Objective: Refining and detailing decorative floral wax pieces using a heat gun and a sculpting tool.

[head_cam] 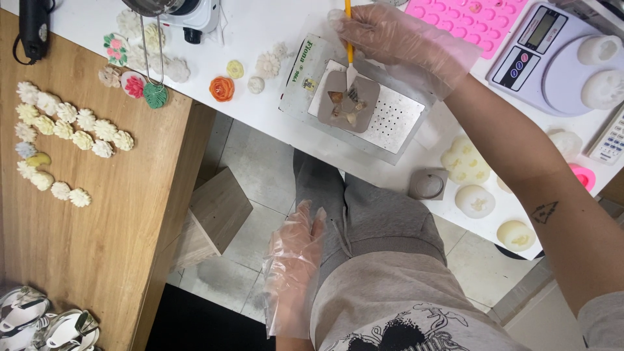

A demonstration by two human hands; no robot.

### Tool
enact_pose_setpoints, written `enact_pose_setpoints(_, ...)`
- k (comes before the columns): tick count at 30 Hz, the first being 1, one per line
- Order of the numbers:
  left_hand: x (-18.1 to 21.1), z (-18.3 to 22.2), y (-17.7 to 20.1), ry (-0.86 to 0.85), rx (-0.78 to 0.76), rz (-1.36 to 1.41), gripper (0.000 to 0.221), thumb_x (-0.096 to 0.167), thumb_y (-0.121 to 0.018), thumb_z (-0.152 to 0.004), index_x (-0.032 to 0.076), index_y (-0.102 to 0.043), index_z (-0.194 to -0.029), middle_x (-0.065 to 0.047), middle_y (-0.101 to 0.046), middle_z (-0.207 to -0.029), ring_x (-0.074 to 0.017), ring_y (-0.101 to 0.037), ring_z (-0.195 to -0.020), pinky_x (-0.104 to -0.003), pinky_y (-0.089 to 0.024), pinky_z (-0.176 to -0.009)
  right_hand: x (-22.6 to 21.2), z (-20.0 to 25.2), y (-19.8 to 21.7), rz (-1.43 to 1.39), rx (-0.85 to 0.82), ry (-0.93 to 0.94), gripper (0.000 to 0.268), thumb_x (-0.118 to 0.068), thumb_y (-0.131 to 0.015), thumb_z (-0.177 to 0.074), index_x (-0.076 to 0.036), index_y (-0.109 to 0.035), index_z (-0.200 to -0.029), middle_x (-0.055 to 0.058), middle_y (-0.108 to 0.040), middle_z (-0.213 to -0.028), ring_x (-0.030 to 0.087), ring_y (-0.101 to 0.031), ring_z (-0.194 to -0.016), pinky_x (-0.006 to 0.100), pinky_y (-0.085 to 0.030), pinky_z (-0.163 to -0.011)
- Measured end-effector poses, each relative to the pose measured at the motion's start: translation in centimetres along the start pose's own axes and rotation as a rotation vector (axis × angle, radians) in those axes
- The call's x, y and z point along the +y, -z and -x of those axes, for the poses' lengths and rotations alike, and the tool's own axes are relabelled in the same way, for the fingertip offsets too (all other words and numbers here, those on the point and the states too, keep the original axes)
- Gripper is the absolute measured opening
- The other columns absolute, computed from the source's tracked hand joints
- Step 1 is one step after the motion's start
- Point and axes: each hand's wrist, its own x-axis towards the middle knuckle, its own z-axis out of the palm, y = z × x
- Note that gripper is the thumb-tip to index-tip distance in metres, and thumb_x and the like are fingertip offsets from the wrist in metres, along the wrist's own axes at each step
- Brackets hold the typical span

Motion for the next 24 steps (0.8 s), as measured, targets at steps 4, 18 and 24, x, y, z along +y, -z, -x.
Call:
enact_pose_setpoints(4, -0.1, 0.3, 0.2, -0.048, 0.054, 0.022, 0.049, 0.046, -0.053, -0.098, 0.015, -0.06, -0.136, -0.017, -0.072, -0.115, -0.0351, -0.071, -0.102, -0.046, -0.06, -0.083, -1.4, -0.2, 0.1, 0.069, -0.002, -0.244, 0.045, -0.054, -0.057, -0.105, -0.01, -0.066, -0.105, -0.001, -0.06, -0.081, 0.012, -0.05, -0.067, 0.03, -0.047, -0.061)
enact_pose_setpoints(18, -0.2, -0.3, 2.3, -0.219, 0.1, 0.036, 0.048, 0.045, -0.056, -0.097, 0.017, -0.06, -0.137, -0.014, -0.073, -0.109, -0.0357, -0.071, -0.098, -0.048, -0.058, -0.083, -6.8, 4.9, 3.1, -0.571, 0.171, -0.245, 0.023, -0.028, -0.064, -0.104, -0.009, -0.059, -0.093, -0.006, -0.042, -0.064, 0.006, -0.035, -0.056, 0.024, -0.029, -0.052)
enact_pose_setpoints(24, -2.1, -3.6, 7.4, -0.22, 0.043, 0.059, 0.046, 0.048, -0.052, -0.097, 0.022, -0.058, -0.135, -0.011, -0.077, -0.102, -0.0323, -0.074, -0.097, -0.047, -0.058, -0.085, -14.7, 7.0, 0.1, -0.693, 0.357, -0.184, 0.024, -0.025, -0.062, -0.105, -0.005, -0.065, -0.092, -0.002, -0.054, -0.07, 0.007, -0.044, -0.06, 0.022, -0.036, -0.054)
